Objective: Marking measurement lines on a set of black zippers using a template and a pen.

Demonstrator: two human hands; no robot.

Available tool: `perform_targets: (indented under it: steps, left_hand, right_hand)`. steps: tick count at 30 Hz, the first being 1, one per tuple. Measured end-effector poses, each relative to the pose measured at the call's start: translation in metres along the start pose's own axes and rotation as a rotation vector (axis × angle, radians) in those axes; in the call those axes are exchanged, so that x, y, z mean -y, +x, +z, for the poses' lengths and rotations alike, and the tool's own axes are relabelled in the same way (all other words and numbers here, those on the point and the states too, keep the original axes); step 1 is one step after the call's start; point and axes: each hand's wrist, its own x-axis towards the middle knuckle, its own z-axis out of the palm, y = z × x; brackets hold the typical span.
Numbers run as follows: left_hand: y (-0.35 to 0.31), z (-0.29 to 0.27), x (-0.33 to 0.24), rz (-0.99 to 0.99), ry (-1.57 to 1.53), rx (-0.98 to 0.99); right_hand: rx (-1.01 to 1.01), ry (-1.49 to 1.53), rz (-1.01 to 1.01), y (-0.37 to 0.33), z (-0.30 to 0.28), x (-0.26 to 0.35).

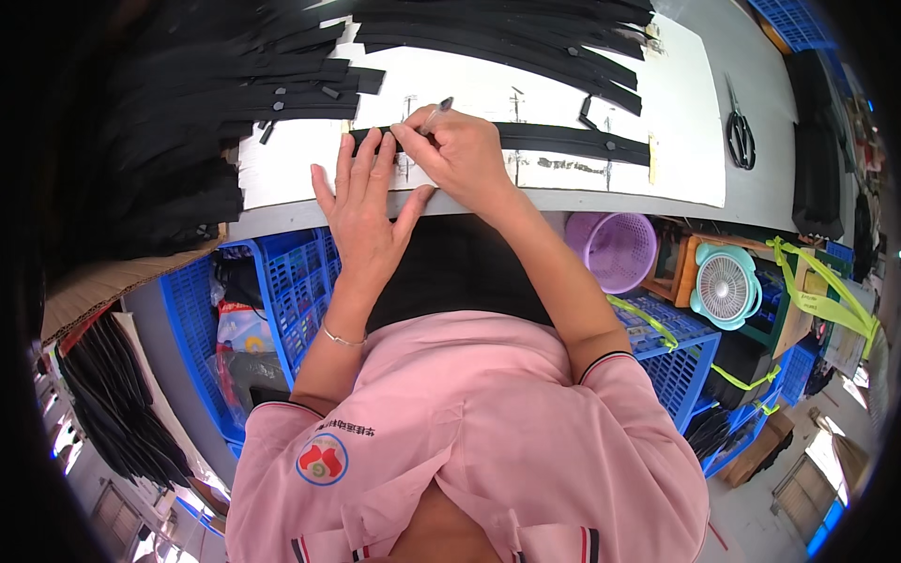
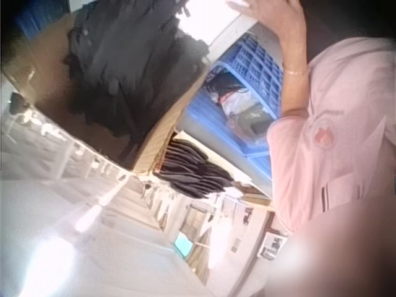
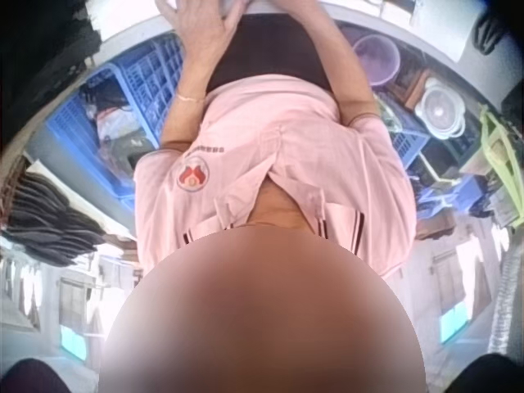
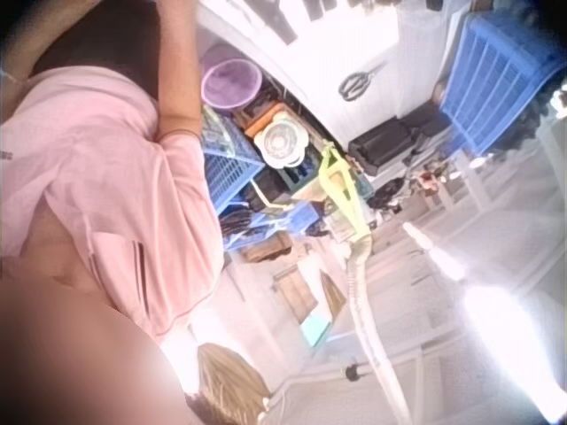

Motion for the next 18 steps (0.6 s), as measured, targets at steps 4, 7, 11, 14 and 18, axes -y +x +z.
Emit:
perform_targets:
  steps: [4,7,11,14,18]
  left_hand:
    - [0.002,-0.002,-0.002,0.007,-0.004,0.012]
    - [0.003,-0.003,-0.003,-0.012,0.005,0.047]
    - [0.000,-0.003,-0.002,-0.003,0.009,0.040]
    - [0.001,-0.003,-0.002,0.010,0.028,0.046]
    - [0.001,-0.001,0.001,0.003,0.011,0.075]
  right_hand:
    - [-0.013,-0.037,-0.007,0.000,0.000,0.001]
    - [0.033,-0.053,-0.014,-0.001,-0.004,0.001]
    - [-0.105,0.181,0.096,-0.011,-0.027,0.005]
    - [-0.362,0.094,0.207,-0.015,-0.063,-0.002]
    - [-0.405,-0.075,0.169,-0.018,-0.081,-0.024]
